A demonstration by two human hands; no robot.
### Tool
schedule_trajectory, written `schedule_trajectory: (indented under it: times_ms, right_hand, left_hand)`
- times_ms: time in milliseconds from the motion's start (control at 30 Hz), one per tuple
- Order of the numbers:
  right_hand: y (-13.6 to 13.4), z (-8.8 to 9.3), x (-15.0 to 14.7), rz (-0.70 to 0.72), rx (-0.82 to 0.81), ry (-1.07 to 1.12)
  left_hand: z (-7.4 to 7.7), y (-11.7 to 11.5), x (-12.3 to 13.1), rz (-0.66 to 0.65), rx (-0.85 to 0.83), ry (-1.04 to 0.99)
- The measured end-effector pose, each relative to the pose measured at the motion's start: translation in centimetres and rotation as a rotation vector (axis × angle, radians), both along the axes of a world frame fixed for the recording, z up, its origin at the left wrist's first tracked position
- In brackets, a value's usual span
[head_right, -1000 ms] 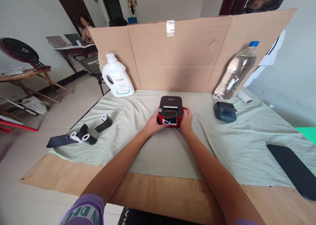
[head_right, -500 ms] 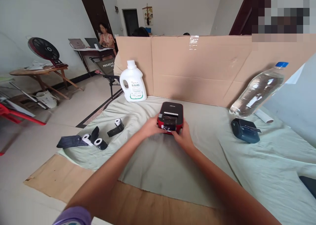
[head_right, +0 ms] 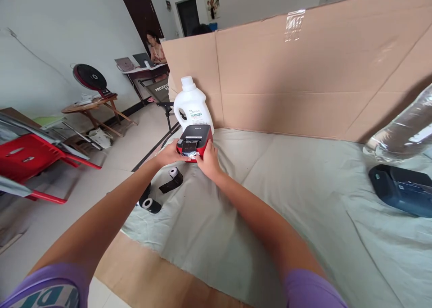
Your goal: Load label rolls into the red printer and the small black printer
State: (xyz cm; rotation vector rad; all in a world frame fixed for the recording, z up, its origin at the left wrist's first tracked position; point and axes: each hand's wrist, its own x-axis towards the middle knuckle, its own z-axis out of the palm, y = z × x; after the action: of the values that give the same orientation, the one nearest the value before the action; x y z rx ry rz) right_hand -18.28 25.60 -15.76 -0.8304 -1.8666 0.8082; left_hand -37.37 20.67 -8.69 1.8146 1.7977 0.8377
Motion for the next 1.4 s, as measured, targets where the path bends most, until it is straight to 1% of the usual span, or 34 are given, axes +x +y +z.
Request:
schedule_trajectory:
  times_ms: [67,133,167,233,267,300,333,367,400,433,467,500,533,600,633,667,700,733,767,833,900,1000,1067,1167,1300,1400]
  right_hand:
    - [0.5,-0.5,-0.4,-0.052,-0.031,0.007]
    - [0.6,-0.5,-0.4,-0.050,-0.057,-0.006]
    - [0.6,-0.3,-0.1,-0.034,-0.069,-0.010]
    - [0.1,0.1,1.5,-0.003,-0.089,-0.009]
    - [-0.3,0.3,3.0,0.008,-0.089,-0.006]
    - [-0.7,0.5,5.0,0.009,-0.081,-0.005]
    - [-1.2,0.6,7.5,-0.006,-0.061,-0.012]
    - [-1.7,0.6,10.7,-0.026,-0.027,-0.036]
    - [-2.3,0.7,14.4,-0.068,0.009,-0.067]
    - [-2.9,0.8,18.4,-0.132,0.041,-0.116]
    - [-3.5,0.9,22.7,-0.215,0.069,-0.182]
    - [-4.1,1.1,27.1,-0.325,0.088,-0.252]
    - [-4.8,1.5,31.4,-0.456,0.095,-0.333]
    - [-6.0,2.3,38.8,-0.750,0.075,-0.493]
    - [-6.5,2.8,41.8,-0.910,0.040,-0.552]
    - [-6.9,3.3,44.2,-1.043,-0.021,-0.600]
    - [-7.1,3.7,46.0,-1.142,-0.102,-0.635]
    - [-7.1,4.0,47.3,-1.209,-0.193,-0.652]
    - [-7.1,4.2,48.3,-1.239,-0.286,-0.654]
    - [-6.8,4.3,49.2,-1.224,-0.438,-0.619]
    - [-6.5,4.2,49.4,-1.186,-0.499,-0.570]
    - [-6.8,4.0,48.8,-1.185,-0.456,-0.530]
    - [-7.7,3.9,47.5,-1.199,-0.403,-0.514]
    - [-9.6,3.8,43.6,-1.156,-0.335,-0.478]
    - [-12.3,3.6,35.4,-1.054,-0.230,-0.457]
    - [-13.8,3.2,29.7,-0.963,-0.170,-0.462]
  left_hand:
    - [-1.2,0.7,-0.3,0.012,-0.005,-0.009]
    - [-2.0,1.2,-0.5,0.012,-0.022,-0.032]
    - [-2.0,1.3,-0.6,0.013,-0.040,-0.041]
    - [-1.5,0.9,-0.6,0.047,-0.084,-0.022]
    - [-1.0,0.3,-0.3,0.100,-0.108,0.004]
    - [-0.3,-0.5,0.2,0.179,-0.116,0.033]
    - [0.3,-1.6,1.1,0.274,-0.092,0.060]
    - [0.9,-2.8,2.5,0.368,-0.033,0.080]
    - [1.2,-4.1,4.2,0.438,0.071,0.092]
    - [1.3,-5.4,6.4,0.456,0.229,0.097]
    - [1.2,-6.6,8.9,0.409,0.393,0.093]
    - [0.7,-7.7,11.6,0.310,0.503,0.081]
    - [0.0,-8.6,14.6,0.170,0.537,0.082]
    - [-1.9,-9.9,20.4,-0.238,0.424,0.171]
    - [-3.0,-10.2,23.0,-0.430,0.336,0.233]
    - [-4.0,-10.5,25.3,-0.585,0.245,0.294]
    - [-4.8,-10.7,27.3,-0.708,0.176,0.345]
    - [-5.6,-10.9,28.7,-0.790,0.133,0.386]
    - [-6.1,-11.2,29.7,-0.838,0.113,0.418]
    - [-6.8,-12.0,30.6,-0.862,0.123,0.454]
    - [-6.9,-12.9,30.5,-0.848,0.145,0.471]
    - [-6.8,-13.9,30.1,-0.840,0.160,0.480]
    - [-6.8,-14.1,30.0,-0.835,0.161,0.484]
    - [-6.9,-14.1,30.2,-0.829,0.156,0.478]
    - [-7.0,-14.3,30.1,-0.835,0.202,0.442]
    - [-6.9,-14.4,29.8,-0.833,0.265,0.364]
